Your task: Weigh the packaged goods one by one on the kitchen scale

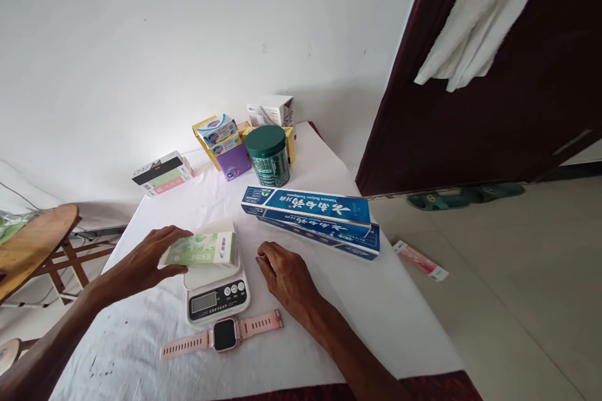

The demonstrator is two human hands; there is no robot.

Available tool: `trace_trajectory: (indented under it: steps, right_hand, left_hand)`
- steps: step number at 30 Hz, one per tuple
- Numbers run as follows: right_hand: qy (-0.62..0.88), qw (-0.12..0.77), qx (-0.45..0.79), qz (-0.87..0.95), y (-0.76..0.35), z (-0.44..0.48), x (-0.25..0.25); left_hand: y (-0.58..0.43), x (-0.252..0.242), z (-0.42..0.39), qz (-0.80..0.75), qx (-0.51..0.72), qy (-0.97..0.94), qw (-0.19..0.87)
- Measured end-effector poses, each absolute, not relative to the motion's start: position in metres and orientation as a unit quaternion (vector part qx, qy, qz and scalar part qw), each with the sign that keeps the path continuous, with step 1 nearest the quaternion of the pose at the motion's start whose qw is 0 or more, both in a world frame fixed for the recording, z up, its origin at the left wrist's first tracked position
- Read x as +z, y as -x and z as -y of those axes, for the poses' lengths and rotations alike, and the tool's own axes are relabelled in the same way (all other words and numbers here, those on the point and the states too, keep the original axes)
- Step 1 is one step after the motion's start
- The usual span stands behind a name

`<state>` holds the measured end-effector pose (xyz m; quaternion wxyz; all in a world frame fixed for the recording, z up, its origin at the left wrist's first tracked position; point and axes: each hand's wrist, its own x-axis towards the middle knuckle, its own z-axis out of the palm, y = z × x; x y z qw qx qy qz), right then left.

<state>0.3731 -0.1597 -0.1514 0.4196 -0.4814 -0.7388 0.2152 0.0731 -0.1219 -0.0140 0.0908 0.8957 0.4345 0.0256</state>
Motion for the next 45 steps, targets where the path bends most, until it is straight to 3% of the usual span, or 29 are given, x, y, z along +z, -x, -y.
trace_trajectory:
  steps: [10, 17, 23, 30, 33, 38, 45]
  right_hand:
    - [0.479, 0.413, 0.21, 0.746, -0.372, 0.158, -0.155]
    - [0.481, 0.407, 0.223, 0.744, -0.374, 0.157, -0.153]
    - [0.484, 0.405, 0.215, 0.745, -0.375, 0.158, -0.151]
    - [0.475, 0.42, 0.195, 0.748, -0.375, 0.159, -0.157]
    - [0.469, 0.424, 0.181, 0.753, -0.374, 0.158, -0.16]
    - [0.458, 0.438, 0.144, 0.76, -0.374, 0.155, -0.159]
    - [0.454, 0.448, 0.147, 0.755, -0.375, 0.151, -0.155]
  left_hand:
    - [-0.161, 0.047, 0.08, -0.329, 0.093, -0.939, 0.028]
    - [-0.26, 0.033, 0.047, -0.254, 0.022, -0.966, 0.043]
    - [-0.279, 0.015, 0.038, -0.252, -0.011, -0.967, 0.033]
    - [-0.222, 0.013, 0.046, -0.265, 0.165, -0.946, 0.083]
    - [-0.166, 0.008, 0.028, -0.338, 0.234, -0.91, 0.055]
    - [-0.05, 0.0, -0.04, -0.631, 0.127, -0.764, -0.042]
    - [0.028, 0.0, -0.112, -0.717, 0.031, -0.697, -0.01]
